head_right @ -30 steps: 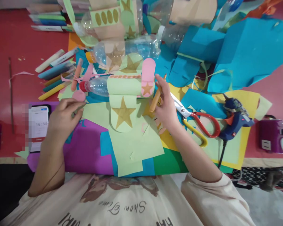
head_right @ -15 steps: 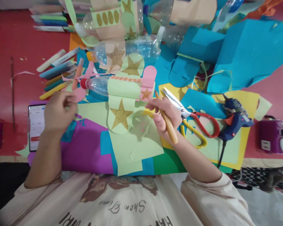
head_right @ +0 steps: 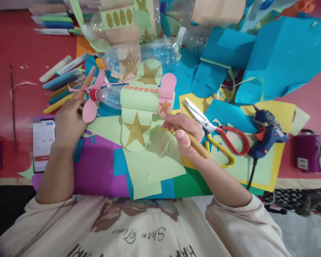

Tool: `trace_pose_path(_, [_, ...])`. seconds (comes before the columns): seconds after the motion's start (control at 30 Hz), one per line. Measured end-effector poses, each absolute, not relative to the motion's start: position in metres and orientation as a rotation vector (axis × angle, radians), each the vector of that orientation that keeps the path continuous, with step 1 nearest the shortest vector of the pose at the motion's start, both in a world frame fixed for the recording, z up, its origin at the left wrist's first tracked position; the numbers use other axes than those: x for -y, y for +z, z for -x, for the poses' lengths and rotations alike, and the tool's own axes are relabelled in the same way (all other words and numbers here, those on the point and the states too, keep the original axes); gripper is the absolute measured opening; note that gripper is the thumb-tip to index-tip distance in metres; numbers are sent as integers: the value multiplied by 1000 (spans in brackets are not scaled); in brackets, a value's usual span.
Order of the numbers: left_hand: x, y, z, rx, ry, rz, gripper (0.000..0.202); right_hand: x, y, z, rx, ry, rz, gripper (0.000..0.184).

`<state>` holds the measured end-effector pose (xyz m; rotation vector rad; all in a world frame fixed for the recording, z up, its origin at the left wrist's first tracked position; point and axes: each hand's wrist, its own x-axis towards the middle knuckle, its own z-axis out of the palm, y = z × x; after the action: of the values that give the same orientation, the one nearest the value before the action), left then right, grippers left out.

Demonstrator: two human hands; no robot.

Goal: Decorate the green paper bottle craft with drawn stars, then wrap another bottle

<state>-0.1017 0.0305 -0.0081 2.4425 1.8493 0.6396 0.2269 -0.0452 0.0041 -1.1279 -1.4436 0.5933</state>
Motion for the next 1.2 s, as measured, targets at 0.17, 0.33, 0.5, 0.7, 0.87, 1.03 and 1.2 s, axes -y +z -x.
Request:
trace_pose_path(0.17, [-35,8,104,-1991,983,-2277,36,43,7,-222,1181,921,1032,27])
trace_pose_path(0.33, [-13,41,67,-1561,1216,-2227,40,38,18,-215,876,1325,1053,22])
trace_pose_path(0.5, [13,36,5,-1041,997,-1933,24,40,22,-210,780,1558,993,18])
trace_pose_path(0.7, [15,19,-12,-957,999,-1699,15,44,14,-209,765,1662,980,17])
trace_pose_path(0.87, [15,13,-10,-926,1043,-1683,16,44,11,-210,794,1640,1001,18])
trace_pose_path(1.03, [17,9,-10,-899,1041,-1764,20,43,12,-208,869,1689,993,24])
trace_pose_path(1.2, [24,7,-12,-879,968,-1723,30,45,10,-204,834,1780,928,22])
